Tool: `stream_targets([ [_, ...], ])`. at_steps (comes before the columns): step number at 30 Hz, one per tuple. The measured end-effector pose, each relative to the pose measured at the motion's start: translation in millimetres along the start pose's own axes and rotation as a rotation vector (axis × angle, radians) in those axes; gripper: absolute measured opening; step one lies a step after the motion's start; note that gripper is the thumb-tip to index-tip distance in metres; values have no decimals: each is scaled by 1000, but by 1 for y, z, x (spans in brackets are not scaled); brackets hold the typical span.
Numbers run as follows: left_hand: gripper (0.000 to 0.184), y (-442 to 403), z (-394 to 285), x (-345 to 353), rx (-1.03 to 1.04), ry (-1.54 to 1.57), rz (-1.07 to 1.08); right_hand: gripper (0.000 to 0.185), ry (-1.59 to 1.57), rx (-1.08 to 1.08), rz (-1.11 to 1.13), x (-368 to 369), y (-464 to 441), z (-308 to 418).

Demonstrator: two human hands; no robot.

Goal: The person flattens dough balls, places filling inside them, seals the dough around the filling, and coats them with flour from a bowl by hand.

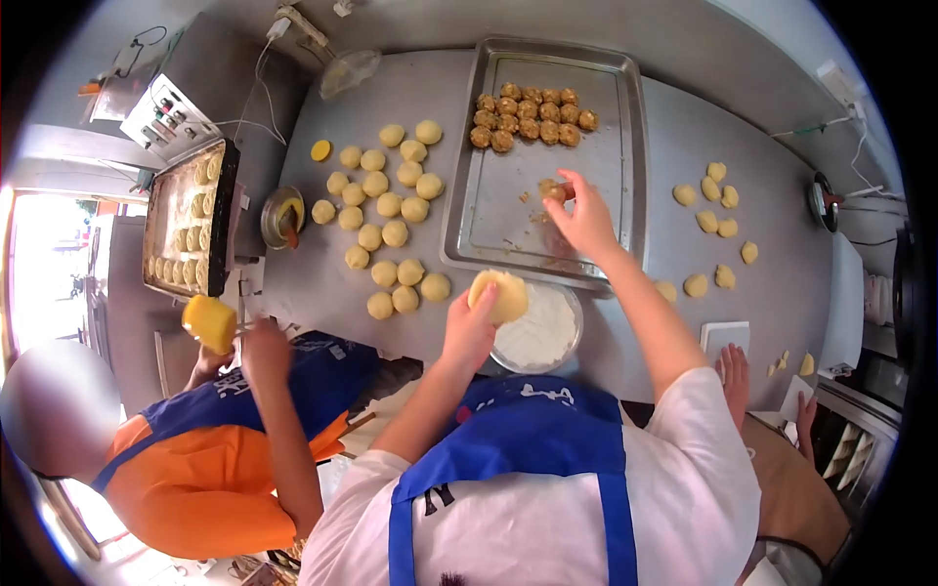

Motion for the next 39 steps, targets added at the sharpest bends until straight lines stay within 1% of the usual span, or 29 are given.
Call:
stream_targets([
  [1, 39, -1, 1, 1, -7, 33, -19, 43, 7, -1, 2, -11, 21, 24],
  [3, 40, -2, 4, 4, -14, 73, -43, 49, 9, -331, -38, -35, 66, 92],
  [4, 41, -1, 9, 12, -77, 177, 36, 49, 8, -327, -32, -42, 82, 103],
  [5, 43, 3, 15, 19, -141, 277, 116, 53, 78, -415, 84, -38, 100, 117],
  [6, 43, 9, 16, 18, -147, 273, 114, 56, 147, -502, 197, -31, 118, 128],
  [7, 42, 16, 17, 28, -183, 222, 217, 66, 194, -628, 68, -39, 131, 142],
  [8, 42, 28, 14, 42, -220, 170, 323, 66, 197, -622, 60, -41, 139, 142],
  [9, 44, 43, 8, 56, -224, 120, 417, 69, 43, -526, 128, -42, 142, 136],
  [11, 45, 61, 10, 64, -235, 77, 493, 74, -260, -332, 258, -42, 150, 124],
  [12, 46, 71, 13, 69, -241, 41, 556, 74, -254, -330, 251, -45, 155, 123],
  [14, 46, 85, 14, 76, -241, 12, 571, 74, -423, -219, 567, -24, 168, 118],
  [15, 46, 89, 11, 80, -218, 121, 546, 70, -302, -408, 351, -36, 169, 126],
  [16, 46, 93, 9, 82, -200, 233, 514, 70, -300, -411, 352, -27, 178, 127],
  [18, 45, 92, 17, 80, -172, 229, 505, 66, -300, -360, -153, -47, 190, 129],
  [19, 45, 90, 18, 79, -145, 224, 494, 65, -389, -357, -131, -50, 195, 141],
  [20, 45, 93, 14, 78, -143, 222, 498, 65, -388, -360, -134, -62, 193, 142],
  [22, 43, 108, 9, 78, -195, 122, 561, 63, -184, -417, 244, -54, 187, 144],
  [23, 43, 119, 5, 89, -221, 48, 544, 59, -182, -556, 277, -53, 183, 155],
  [24, 43, 119, 7, 88, -218, 52, 540, 59, -184, -557, 283, -46, 184, 154],
  [26, 43, 110, -2, 89, -96, 174, 572, 57, -268, -594, -32, -52, 176, 149],
  [27, 48, 107, -5, 91, -68, 355, 626, 56, -351, -402, -148, -51, 179, 140],
  [28, 48, 111, -7, 91, -56, 353, 627, 56, -354, -413, -146, -46, 184, 153],
  [30, 48, 118, -11, 80, 0, 224, 468, 49, -430, -544, -337, -60, 196, 182],
  [31, 48, 127, -21, 83, 42, 207, 528, 44, -205, -617, -141, -61, 196, 190],
  [32, 48, 132, -23, 82, 42, 209, 524, 44, -207, -616, -137, -72, 192, 192],
  [34, 48, 140, -20, 83, 74, -25, 527, 41, 75, -740, 49, -64, 189, 203],
  [36, 50, 142, -20, 90, 98, -73, 507, 37, -2, -774, 31, -49, 192, 189],
  [38, 51, 140, -30, 104, 51, 270, 591, 36, -353, -609, -213, -60, 187, 174],
  [39, 52, 136, -34, 104, 130, 261, 657, 35, -405, -480, -293, -60, 189, 165],
])
Point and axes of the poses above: each hand's wrist, its own y-axis away from the middle knuckle, its own x-axis out of the palm, z = x × y, the point moved 8 cm from there along -y, towards the middle knuckle, and after that the axes turned 1 degree about y, right-handed, at the moved point
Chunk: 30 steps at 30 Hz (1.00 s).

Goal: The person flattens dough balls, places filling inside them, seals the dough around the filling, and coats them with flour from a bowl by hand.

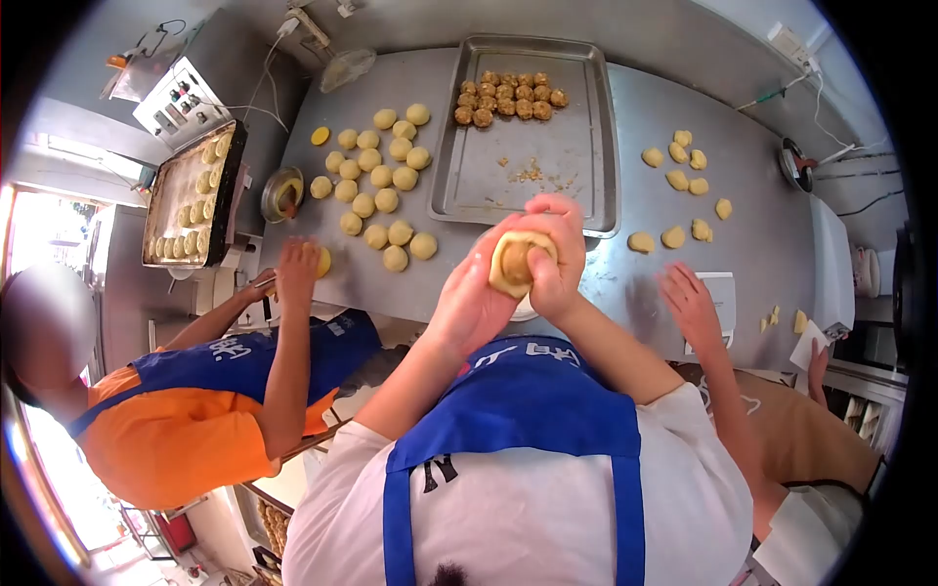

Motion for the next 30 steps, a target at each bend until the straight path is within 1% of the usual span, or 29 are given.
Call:
stream_targets([
  [1, 52, 2, -1, -2, 2, -3, -1, 35, -3, -1, 0, 0, -4, 7],
  [3, 48, 8, -7, -13, 28, -258, -112, 33, 108, -153, 240, 16, -15, 35],
  [4, 47, 13, -10, -19, -14, -276, -151, 26, 37, -57, 352, 16, -22, 33],
  [5, 47, 14, -8, -20, -19, -270, -157, 26, 38, -48, 355, 17, -24, 27],
  [7, 51, 16, 3, -13, -124, -254, -74, 22, 212, -226, 450, 25, -19, 30],
  [8, 51, 14, 0, -11, -96, -293, -114, 20, 256, -298, 385, 24, -23, 40],
  [9, 51, 8, -4, -4, -94, -296, -100, 20, 264, -307, 378, 26, -24, 39],
  [11, 51, 1, -15, 23, -33, -36, 31, 21, 7, -123, 143, 12, -22, 22],
  [12, 51, 1, -14, 18, -30, -35, 31, 21, -48, -29, -26, 9, -18, 18],
  [13, 50, -1, -15, 6, -2, -92, 0, 21, -52, -33, -21, 9, -21, 24],
  [15, 50, -2, -20, -14, 53, -204, -71, 22, -7, 24, 299, 31, -31, 38],
  [16, 47, 1, -23, -15, 30, -256, -88, 21, -22, 112, 383, 31, -35, 31],
  [17, 47, 4, -19, -15, 27, -252, -93, 21, -22, 119, 386, 33, -35, 29],
  [19, 45, 8, -7, -20, -16, -304, -185, 24, 258, -10, 436, 42, -29, 32],
  [20, 48, 7, -10, -20, -43, -400, -185, 23, 269, -126, 367, 41, -29, 40],
  [21, 48, 3, -14, -17, -43, -401, -176, 23, 275, -130, 362, 42, -30, 38],
  [23, 50, -4, -21, 11, 0, -12, 47, 17, -69, 6, 188, 30, -31, 26],
  [24, 53, -8, -24, 11, 115, 13, 86, 19, -205, 63, 62, 23, -27, 17],
  [25, 53, -8, -18, 6, 125, 10, 87, 19, -210, 56, 68, 29, -30, 24],
  [27, 54, -1, -24, -11, 304, -421, -92, 21, -41, -58, 12, 34, -38, 54],
  [28, 53, 1, -28, -18, 273, -438, -137, 21, -67, -8, 205, 40, -38, 49],
  [29, 53, 3, -28, -21, 270, -438, -140, 21, -68, -4, 205, 37, -39, 45],
  [30, 52, 3, -19, -23, 190, -453, -96, 19, 66, -46, 242, 37, -40, 41],
])
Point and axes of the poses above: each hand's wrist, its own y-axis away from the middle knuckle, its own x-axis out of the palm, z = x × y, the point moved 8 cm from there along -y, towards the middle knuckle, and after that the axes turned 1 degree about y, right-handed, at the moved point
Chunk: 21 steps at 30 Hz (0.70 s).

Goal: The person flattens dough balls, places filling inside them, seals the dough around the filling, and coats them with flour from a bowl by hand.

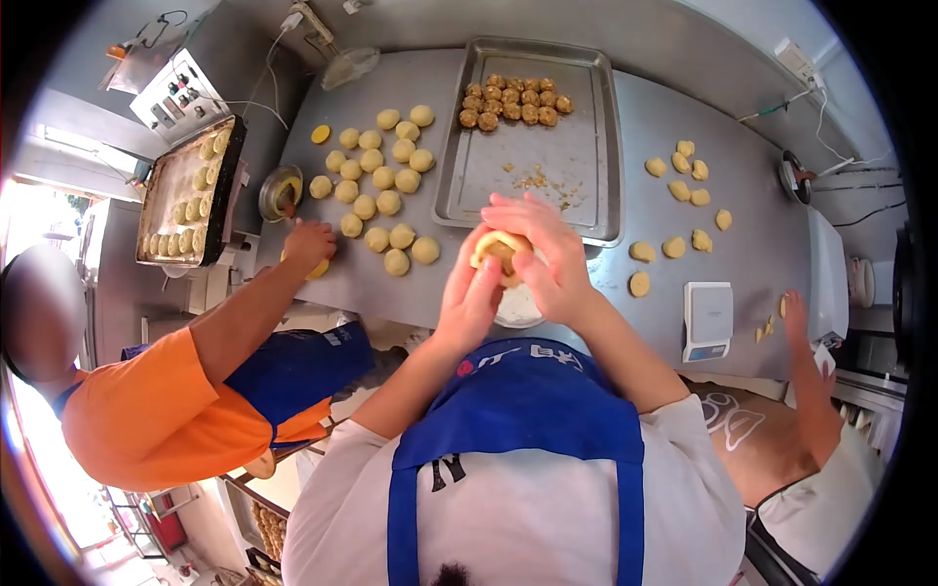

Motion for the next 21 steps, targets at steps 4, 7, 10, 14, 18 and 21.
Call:
stream_targets([
  [4, 60, -3, 4, 8, -132, -30, 58, 13, 109, -133, 0, 1, 6, -1],
  [7, 70, -6, -2, 23, -54, 321, 157, 19, -65, -67, -93, -1, 10, -12],
  [10, 67, -6, -7, 11, 109, -12, 49, 39, -47, -58, -234, -2, 5, 6],
  [14, 60, -1, 4, -5, -115, -2, 62, 20, 174, -193, 126, 4, 2, 4],
  [18, 63, -6, 3, 13, -159, 181, 117, 16, 65, -213, 40, 2, 13, -10],
  [21, 60, -6, -8, 24, -103, 385, 105, 25, -120, -10, -211, -15, 17, -21],
])
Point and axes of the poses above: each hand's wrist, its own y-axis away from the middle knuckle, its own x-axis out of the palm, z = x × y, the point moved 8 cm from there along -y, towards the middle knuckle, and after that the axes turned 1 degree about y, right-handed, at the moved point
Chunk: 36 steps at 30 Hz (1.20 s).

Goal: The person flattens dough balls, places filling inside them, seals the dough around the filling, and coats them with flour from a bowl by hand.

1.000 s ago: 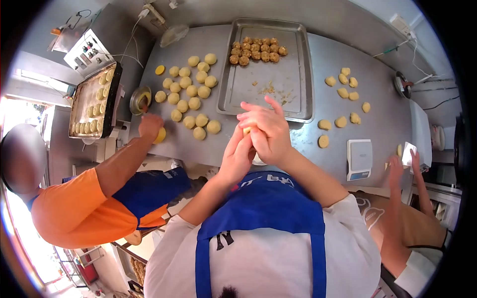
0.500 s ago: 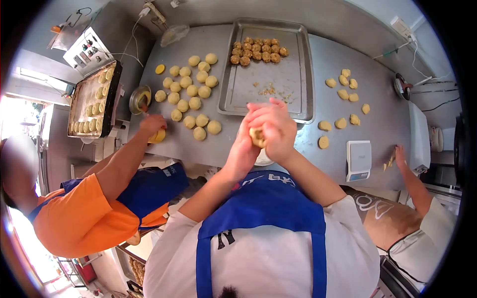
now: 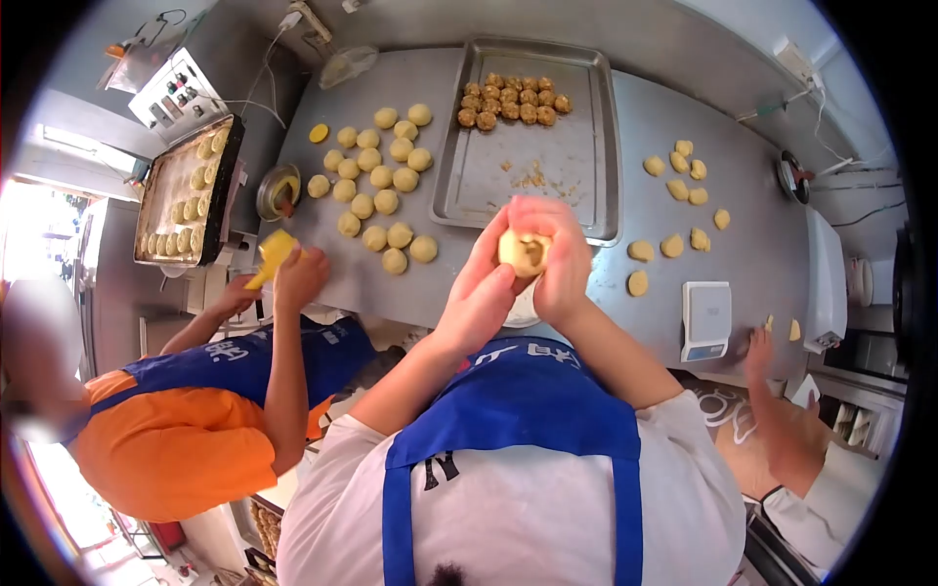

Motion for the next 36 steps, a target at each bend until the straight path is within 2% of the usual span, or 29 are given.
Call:
stream_targets([
  [1, 59, 1, -2, -10, 43, -203, -38, 25, -6, -5, 8, -1, -6, 3],
  [2, 58, 3, -7, -15, 80, -405, -81, 29, 29, -46, 133, 5, -12, 14],
  [4, 57, 4, -9, -16, 52, -350, -58, 37, 104, -119, 368, 15, -14, 29],
  [6, 56, 4, 7, -19, -96, -471, -69, 32, 84, -112, 345, 11, -6, 16],
  [7, 63, 5, 14, -28, -166, -531, -85, 29, 134, -152, 351, 10, -2, 13],
  [8, 63, 0, 14, -35, -167, -534, -77, 27, 187, -196, 353, 9, 1, 9],
  [10, 64, -8, 15, -36, -164, -210, -46, 24, 136, -176, 359, 11, 11, 2],
  [11, 73, -7, 13, -31, -199, 51, -23, 31, 210, -148, 324, 19, 13, 2],
  [12, 73, -11, 8, -28, -198, 51, -22, 42, 285, -124, 287, 21, 14, 2],
  [13, 80, -15, 7, -29, -260, 157, -120, 68, 288, -52, 388, 25, 14, 5],
  [14, 87, -12, 9, -33, -320, 267, -230, 68, 279, -44, 396, 24, 14, 7],
  [15, 76, -8, 12, -46, -363, 237, -336, 68, 368, -70, 490, 28, 15, 5],
  [16, 76, -6, 20, -52, -363, 234, -343, 69, 460, -96, 580, 32, 17, 0],
  [17, 65, -3, 32, -67, -330, 159, -444, 59, 480, -168, 609, 35, 27, -10],
  [18, 56, 0, 38, -81, -297, 85, -539, 59, 482, -165, 607, 37, 34, -18],
  [19, 47, -1, 41, -78, -304, 109, -537, 51, 446, -199, 560, 35, 36, -18],
  [21, 50, -3, 41, -74, -312, 86, -544, 44, 413, -231, 516, 28, 37, -17],
  [23, 53, 0, 36, -68, -323, 57, -565, 38, 355, -77, 483, 22, 32, -19],
  [24, 52, -5, 31, -63, -309, 44, -511, 38, 351, -79, 482, 26, 32, -20],
  [26, 51, -6, 30, -68, -304, 28, -455, 37, 161, 70, 386, 28, 33, -33],
  [27, 50, -2, 36, -87, -311, -7, -492, 37, 173, 76, 370, 32, 39, -38],
  [29, 48, 9, 48, -116, -366, -55, -585, 37, 172, 147, 496, 42, 61, -59],
  [31, 47, 31, 55, -173, -426, -20, -631, 36, 282, 152, 485, 21, 83, -76],
  [32, 46, 43, 37, -201, -322, -51, -648, 35, 357, 138, 509, 11, 96, -85],
  [33, 41, 50, 14, -228, -171, 95, -554, 32, 477, 327, 531, -16, 115, -118],
  [34, 32, 63, -17, -247, -26, -7, -638, 31, 585, 521, 551, -54, 138, -149],
  [35, 31, 84, -48, -281, 117, -184, -893, 31, 682, 618, 394, -100, 152, -161],
  [36, 33, 103, -72, -321, 191, -222, -1005, 31, 775, 705, 237, -144, 166, -168],
])
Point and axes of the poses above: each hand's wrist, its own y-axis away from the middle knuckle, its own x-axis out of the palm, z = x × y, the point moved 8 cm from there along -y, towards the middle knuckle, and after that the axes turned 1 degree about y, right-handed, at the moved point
